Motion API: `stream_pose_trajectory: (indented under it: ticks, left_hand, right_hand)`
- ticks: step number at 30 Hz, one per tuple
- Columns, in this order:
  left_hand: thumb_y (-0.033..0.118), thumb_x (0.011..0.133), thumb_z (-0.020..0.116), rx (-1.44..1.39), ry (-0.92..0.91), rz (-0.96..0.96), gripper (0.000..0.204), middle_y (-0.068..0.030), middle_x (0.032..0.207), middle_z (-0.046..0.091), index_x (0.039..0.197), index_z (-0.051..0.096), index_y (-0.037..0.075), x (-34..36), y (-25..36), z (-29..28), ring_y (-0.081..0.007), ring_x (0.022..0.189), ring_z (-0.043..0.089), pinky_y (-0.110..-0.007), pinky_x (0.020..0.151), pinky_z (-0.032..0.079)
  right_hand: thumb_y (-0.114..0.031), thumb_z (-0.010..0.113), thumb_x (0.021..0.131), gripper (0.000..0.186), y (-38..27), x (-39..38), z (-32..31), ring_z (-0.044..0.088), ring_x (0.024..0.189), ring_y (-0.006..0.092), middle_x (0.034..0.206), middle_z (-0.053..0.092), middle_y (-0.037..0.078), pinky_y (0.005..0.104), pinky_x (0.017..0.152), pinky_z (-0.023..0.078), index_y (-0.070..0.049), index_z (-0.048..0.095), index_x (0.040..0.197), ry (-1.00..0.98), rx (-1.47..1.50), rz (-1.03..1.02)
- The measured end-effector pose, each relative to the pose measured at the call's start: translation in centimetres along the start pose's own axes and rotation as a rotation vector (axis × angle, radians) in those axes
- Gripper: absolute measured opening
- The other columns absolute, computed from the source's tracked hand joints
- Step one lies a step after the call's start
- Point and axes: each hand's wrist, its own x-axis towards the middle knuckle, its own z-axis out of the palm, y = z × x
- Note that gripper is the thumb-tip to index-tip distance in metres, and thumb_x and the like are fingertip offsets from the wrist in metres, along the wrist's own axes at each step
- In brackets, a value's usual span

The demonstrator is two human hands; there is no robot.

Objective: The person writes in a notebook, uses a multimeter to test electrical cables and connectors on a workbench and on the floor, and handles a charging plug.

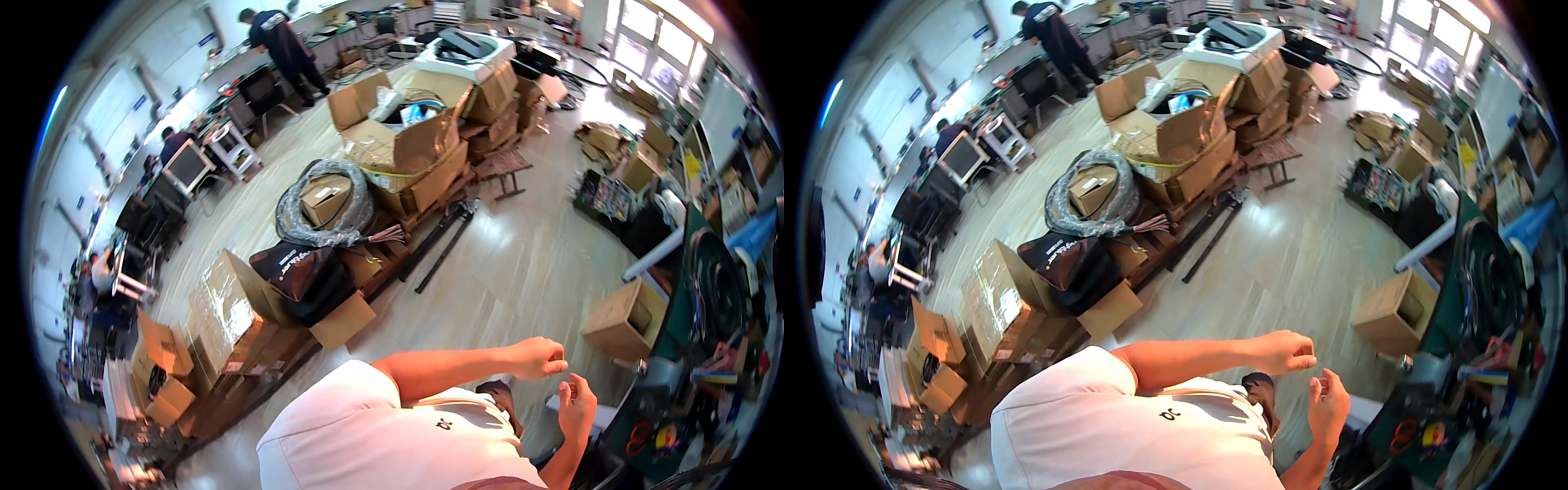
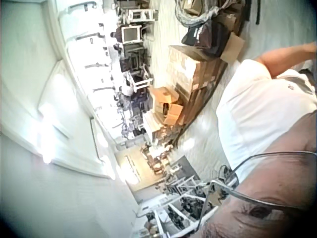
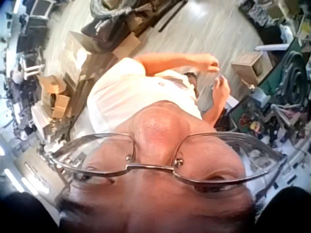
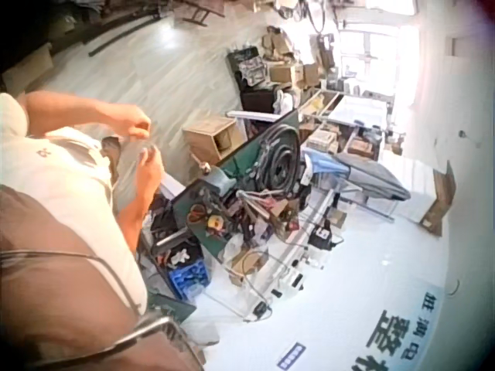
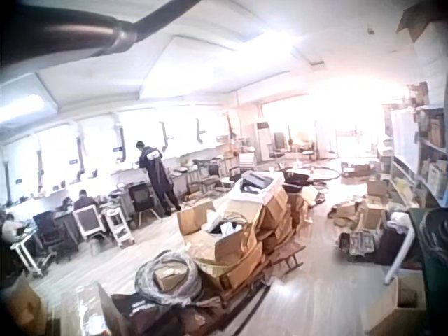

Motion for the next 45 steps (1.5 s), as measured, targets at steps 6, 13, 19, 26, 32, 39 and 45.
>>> stream_pose_trajectory:
  ticks: [6, 13, 19, 26, 32, 39, 45]
  left_hand:
    - [0.034, 0.095, 0.052, 0.022, 0.088, -0.048, 0.035, -0.0172, 0.098, 0.065, 0.102, 0.06, 0.001, 8.4, -1.7, -7.3, -0.0312, 0.092, 0.062, -0.041, 0.079, 0.048]
    - [0.036, 0.094, 0.055, -0.035, 0.3, -0.118, 0.037, -0.0142, 0.09, 0.068, 0.101, 0.061, 0.0, 19.3, -3.3, -18.5, -0.0278, 0.085, 0.064, -0.038, 0.077, 0.049]
    - [0.034, 0.095, 0.055, -0.278, 0.413, -0.232, 0.036, -0.0108, 0.087, 0.068, 0.1, 0.061, -0.001, 26.8, -7.2, -29.0, -0.0195, 0.081, 0.064, -0.034, 0.076, 0.049]
    - [0.029, 0.095, 0.055, -0.344, 0.44, -0.167, 0.032, -0.0082, 0.085, 0.066, 0.1, 0.06, -0.002, 41.2, -11.1, -43.9, -0.0147, 0.078, 0.062, -0.031, 0.074, 0.049]
    - [0.028, 0.097, 0.055, -0.354, 0.275, -0.249, 0.032, -0.0087, 0.088, 0.065, 0.104, 0.058, -0.003, 52.9, -11.7, -54.9, -0.0151, 0.084, 0.061, -0.03, 0.078, 0.049]
    - [0.026, 0.095, 0.054, -0.317, 0.324, -0.256, 0.03, -0.0096, 0.084, 0.067, 0.099, 0.06, -0.004, 69.7, -16.1, -65.7, -0.0157, 0.076, 0.063, -0.03, 0.072, 0.049]
    - [0.023, 0.094, 0.055, -0.346, 0.44, -0.42, 0.028, -0.0092, 0.081, 0.067, 0.094, 0.062, -0.004, 82.4, -19.9, -76.0, -0.0162, 0.074, 0.063, -0.03, 0.07, 0.049]
  right_hand:
    - [-0.015, 0.066, 0.086, 0.027, 0.5, 13.8, 0.8, 0.062, 0.068, 0.0201, 0.079, 0.066, 0.013, 0.0314, 0.067, 0.05, 0.002, 0.063, 0.108, -0.05, 0.054, -0.062]
    - [-0.015, 0.064, 0.088, 0.027, -1.8, 33.6, -1.1, 0.061, 0.07, 0.0176, 0.081, 0.066, 0.013, 0.0316, 0.068, 0.049, 0.003, 0.062, 0.107, -0.099, 0.057, -0.163]
    - [-0.015, 0.062, 0.089, 0.026, -6.5, 50.6, -1.1, 0.058, 0.069, 0.0177, 0.076, 0.063, 0.011, 0.0308, 0.068, 0.048, 0.003, 0.062, 0.108, -0.118, 0.12, -0.219]
    - [-0.022, 0.066, 0.085, 0.028, -7.7, 69.5, 1.2, 0.064, 0.074, 0.0252, 0.081, 0.067, 0.013, 0.034, 0.07, 0.05, -0.003, 0.064, 0.105, -0.109, -0.09, -0.184]
    - [-0.025, 0.065, 0.085, 0.029, -7.9, 81.6, -0.2, 0.066, 0.078, 0.0273, 0.085, 0.069, 0.012, 0.036, 0.071, 0.051, -0.004, 0.064, 0.105, -0.065, -0.04, -0.05]
    - [-0.023, 0.065, 0.086, 0.03, -2.9, 98.8, -1.3, 0.068, 0.075, 0.026, 0.084, 0.069, 0.015, 0.0331, 0.069, 0.052, 0.0, 0.062, 0.105, -0.043, -0.043, 0.071]
    - [-0.023, 0.065, 0.085, 0.026, -2.4, 119.5, -5.8, 0.065, 0.074, 0.0326, 0.083, 0.068, 0.014, 0.0382, 0.068, 0.051, -0.002, 0.062, 0.101, -0.035, -0.141, -0.061]
